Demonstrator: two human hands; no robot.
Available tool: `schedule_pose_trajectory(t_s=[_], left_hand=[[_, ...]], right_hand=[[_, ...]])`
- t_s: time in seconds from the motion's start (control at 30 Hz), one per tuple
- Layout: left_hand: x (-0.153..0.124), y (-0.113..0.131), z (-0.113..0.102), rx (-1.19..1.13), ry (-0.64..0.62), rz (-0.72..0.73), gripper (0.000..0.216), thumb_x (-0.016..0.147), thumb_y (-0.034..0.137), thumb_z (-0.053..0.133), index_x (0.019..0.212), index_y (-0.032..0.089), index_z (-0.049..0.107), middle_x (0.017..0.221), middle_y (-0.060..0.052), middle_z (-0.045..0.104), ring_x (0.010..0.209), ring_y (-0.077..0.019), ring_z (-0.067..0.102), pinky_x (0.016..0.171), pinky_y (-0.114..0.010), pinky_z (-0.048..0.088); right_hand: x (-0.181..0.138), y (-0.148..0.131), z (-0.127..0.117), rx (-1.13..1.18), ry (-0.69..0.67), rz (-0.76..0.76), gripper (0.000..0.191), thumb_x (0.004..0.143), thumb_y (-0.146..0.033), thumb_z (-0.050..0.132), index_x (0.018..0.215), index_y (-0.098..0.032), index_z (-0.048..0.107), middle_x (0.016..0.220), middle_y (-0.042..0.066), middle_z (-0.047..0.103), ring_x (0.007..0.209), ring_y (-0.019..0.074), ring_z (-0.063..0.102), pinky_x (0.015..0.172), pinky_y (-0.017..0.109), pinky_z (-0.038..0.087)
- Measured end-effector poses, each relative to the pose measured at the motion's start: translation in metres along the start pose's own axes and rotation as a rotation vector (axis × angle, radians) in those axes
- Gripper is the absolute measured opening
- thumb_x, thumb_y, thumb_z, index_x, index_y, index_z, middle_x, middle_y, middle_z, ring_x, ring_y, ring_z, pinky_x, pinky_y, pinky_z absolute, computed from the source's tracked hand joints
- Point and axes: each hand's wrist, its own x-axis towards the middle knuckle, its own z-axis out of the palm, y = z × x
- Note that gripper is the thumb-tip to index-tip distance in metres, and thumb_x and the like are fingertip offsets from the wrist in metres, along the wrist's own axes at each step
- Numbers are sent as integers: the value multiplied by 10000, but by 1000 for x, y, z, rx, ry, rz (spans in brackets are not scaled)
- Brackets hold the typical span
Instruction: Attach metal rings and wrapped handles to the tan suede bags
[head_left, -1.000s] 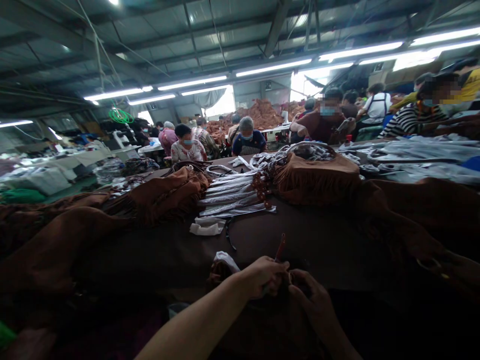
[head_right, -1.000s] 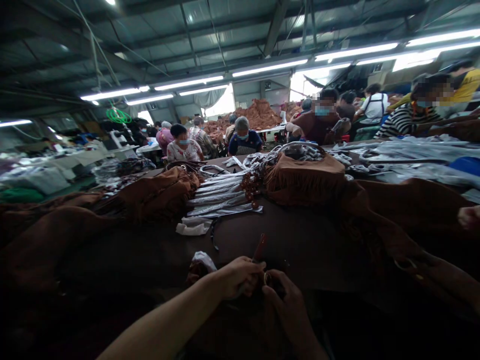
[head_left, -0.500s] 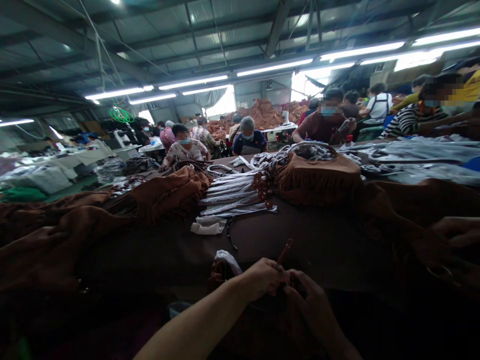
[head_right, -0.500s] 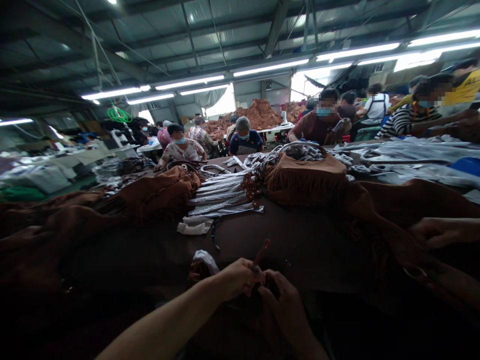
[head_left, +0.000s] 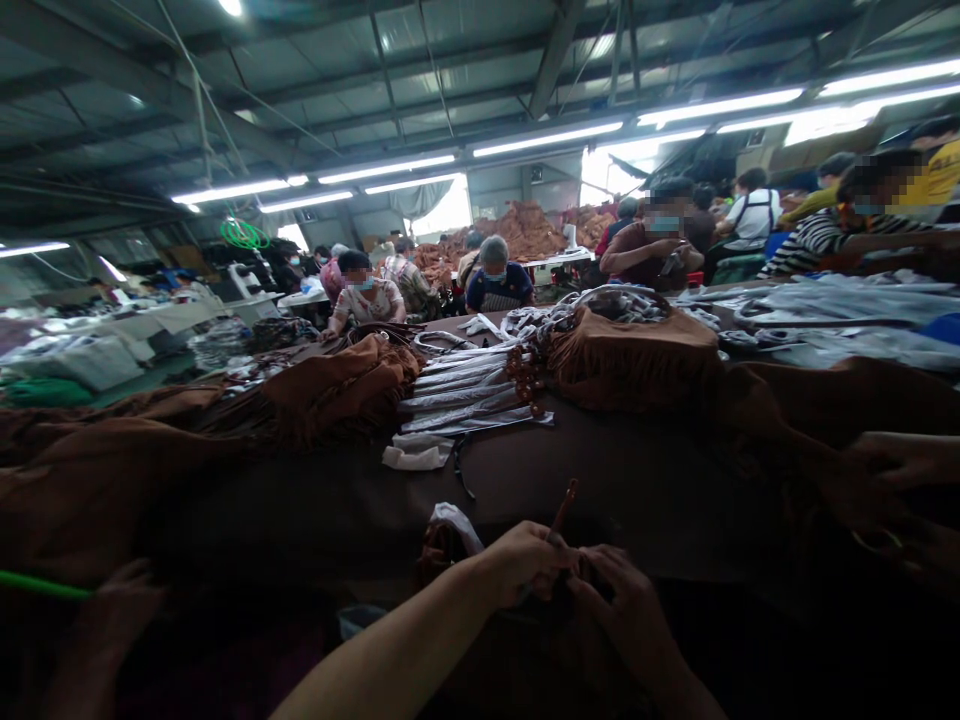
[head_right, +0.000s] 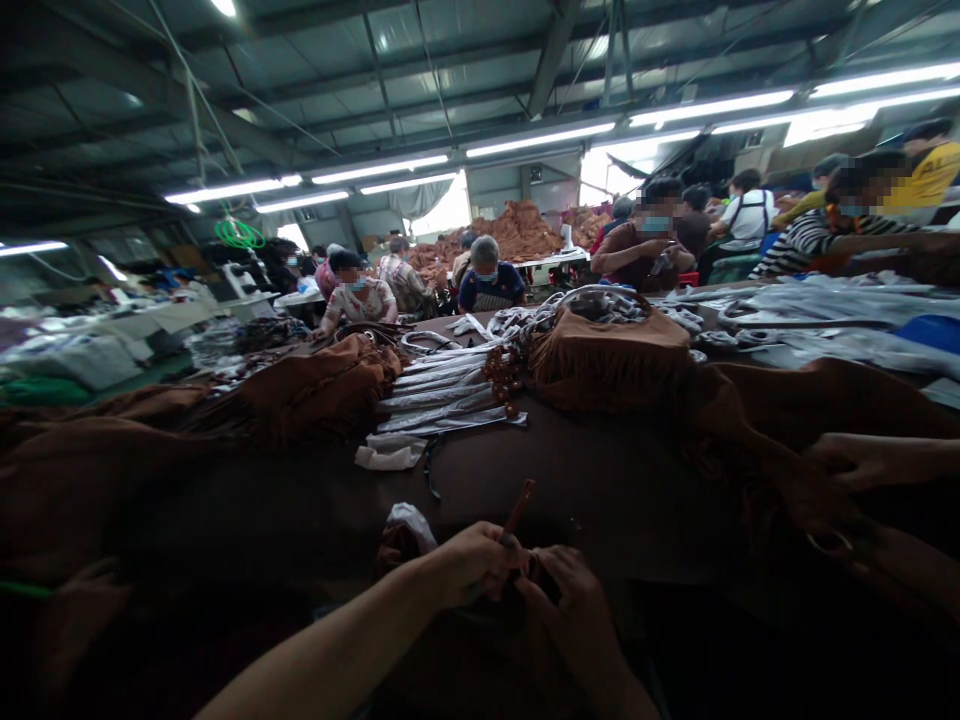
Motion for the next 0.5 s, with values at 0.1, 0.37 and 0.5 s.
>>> schedule_pose_trajectory(t_s=[0.1, 0.37, 0.5], left_hand=[[-2, 2, -4, -73, -66, -64, 309, 664, 404, 735, 662, 124, 604, 429, 89, 337, 367, -41, 264, 413, -209, 280], [3, 3, -20, -91, -148, -337, 242, 824, 343, 652, 759, 114, 611, 515, 48, 419, 421, -63, 363, 456, -214, 367], [5, -3, -23, -66, -112, -284, 261, 906, 354, 575, 1030, 125, 598, 905, -49, 617, 737, -140, 595, 650, -294, 522]], right_hand=[[-1, -2, 1, -16, 2, -18, 186, 825, -377, 637, 941, -241, 687, 969, 70, 707, 963, 254, 631, 844, 372, 521], [-7, -3, 13, -63, 13, -31, 254, 881, -422, 547, 1010, -226, 644, 1028, 97, 685, 989, 272, 615, 871, 416, 508], [-7, -5, 14, -70, -16, -64, 240, 888, -419, 529, 985, -230, 640, 1007, 96, 684, 979, 279, 610, 856, 423, 506]])
